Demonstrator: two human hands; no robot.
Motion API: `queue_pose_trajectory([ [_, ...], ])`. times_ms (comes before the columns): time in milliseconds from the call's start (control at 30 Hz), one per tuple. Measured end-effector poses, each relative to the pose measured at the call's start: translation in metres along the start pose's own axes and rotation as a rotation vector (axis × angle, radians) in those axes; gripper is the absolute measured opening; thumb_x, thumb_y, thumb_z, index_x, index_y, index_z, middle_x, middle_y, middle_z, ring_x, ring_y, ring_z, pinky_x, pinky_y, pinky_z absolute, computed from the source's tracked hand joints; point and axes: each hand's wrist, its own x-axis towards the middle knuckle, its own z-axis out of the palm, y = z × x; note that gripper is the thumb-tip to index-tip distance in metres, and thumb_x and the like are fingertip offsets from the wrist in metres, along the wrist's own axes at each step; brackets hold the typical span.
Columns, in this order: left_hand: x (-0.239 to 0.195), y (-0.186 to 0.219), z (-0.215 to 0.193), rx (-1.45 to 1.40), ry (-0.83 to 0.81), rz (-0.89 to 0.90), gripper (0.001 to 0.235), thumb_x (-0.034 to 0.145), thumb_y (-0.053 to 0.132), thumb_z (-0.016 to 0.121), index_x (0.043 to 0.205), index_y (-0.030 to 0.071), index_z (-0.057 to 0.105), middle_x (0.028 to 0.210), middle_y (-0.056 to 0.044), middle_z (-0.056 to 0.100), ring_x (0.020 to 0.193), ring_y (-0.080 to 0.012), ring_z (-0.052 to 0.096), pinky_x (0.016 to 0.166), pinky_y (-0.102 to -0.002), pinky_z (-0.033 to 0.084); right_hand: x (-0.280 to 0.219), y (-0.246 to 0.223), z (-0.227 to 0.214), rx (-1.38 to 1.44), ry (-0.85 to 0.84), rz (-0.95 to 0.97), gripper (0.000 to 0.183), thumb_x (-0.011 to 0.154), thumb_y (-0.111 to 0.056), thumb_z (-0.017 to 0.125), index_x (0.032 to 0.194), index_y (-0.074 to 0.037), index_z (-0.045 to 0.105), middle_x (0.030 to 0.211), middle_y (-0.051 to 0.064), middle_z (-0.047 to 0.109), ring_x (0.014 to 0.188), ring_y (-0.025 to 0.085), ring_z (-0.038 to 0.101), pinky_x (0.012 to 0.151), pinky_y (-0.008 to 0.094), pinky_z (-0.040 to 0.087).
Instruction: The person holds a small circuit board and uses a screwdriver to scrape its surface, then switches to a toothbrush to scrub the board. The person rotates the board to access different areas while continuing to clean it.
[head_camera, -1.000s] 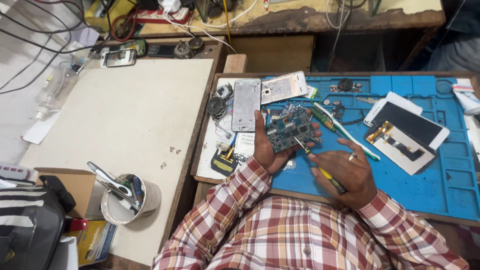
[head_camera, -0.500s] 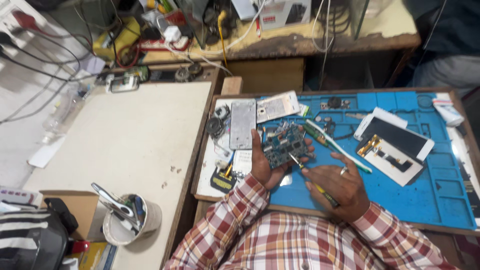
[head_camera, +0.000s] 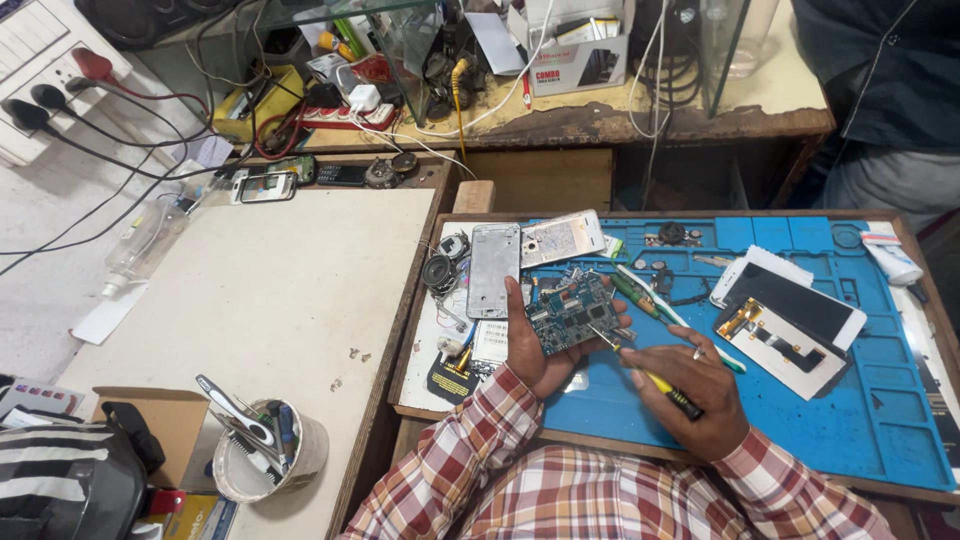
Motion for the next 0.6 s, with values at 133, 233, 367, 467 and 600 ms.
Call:
queue_pose_trajectory([
  [133, 0.001, -0.001, -0.003, 0.012, -0.023, 0.002, 0.118, 0.089, 0.093, 0.018, 0.155, 0.0, 0.044, 0.136, -0.026, 0.063, 0.125, -0.0391, 0.064, 0.111, -0.056, 0.051, -0.002, 0.004, 0.001, 0.014, -0.019, -0.057, 0.026, 0.094, -0.015, 0.065, 0.119, -0.016, 0.072, 0.106, 0.004, 0.081, 0.099, 0.017, 0.079, 0.116, 0.052, 0.04],
  [233, 0.001, -0.003, -0.006, 0.004, -0.029, -0.01, 0.119, 0.088, 0.094, 0.018, 0.156, 0.0, 0.044, 0.136, -0.026, 0.062, 0.125, -0.0387, 0.064, 0.111, -0.055, 0.051, -0.003, 0.005, 0.001, 0.023, 0.007, -0.088, 0.027, 0.095, -0.015, 0.064, 0.121, -0.017, 0.07, 0.108, 0.004, 0.081, 0.101, 0.017, 0.078, 0.116, 0.052, 0.041],
  [367, 0.002, -0.004, -0.007, 0.01, -0.041, -0.009, 0.12, 0.087, 0.095, 0.019, 0.156, 0.0, 0.044, 0.136, -0.026, 0.062, 0.125, -0.0391, 0.064, 0.11, -0.056, 0.051, -0.002, -0.001, 0.0, 0.029, 0.015, -0.064, 0.034, 0.092, -0.013, 0.067, 0.126, -0.013, 0.069, 0.105, 0.004, 0.081, 0.098, 0.016, 0.078, 0.114, 0.052, 0.043],
  [467, 0.001, -0.004, -0.005, 0.023, -0.041, -0.005, 0.12, 0.086, 0.095, 0.019, 0.156, 0.001, 0.043, 0.137, -0.027, 0.062, 0.125, -0.04, 0.064, 0.112, -0.056, 0.05, 0.002, -0.006, -0.002, 0.0, -0.011, -0.065, 0.037, 0.088, -0.013, 0.071, 0.125, -0.012, 0.07, 0.101, 0.003, 0.081, 0.093, 0.015, 0.078, 0.113, 0.051, 0.043],
  [600, 0.002, -0.004, -0.009, -0.045, -0.023, -0.039, 0.123, 0.084, 0.097, 0.017, 0.158, 0.001, 0.042, 0.142, -0.026, 0.06, 0.128, -0.0398, 0.062, 0.115, -0.054, 0.049, 0.004, -0.006, -0.003, -0.028, -0.005, -0.118, 0.037, 0.086, -0.012, 0.074, 0.122, -0.011, 0.072, 0.103, 0.004, 0.079, 0.094, 0.017, 0.076, 0.113, 0.051, 0.044],
])
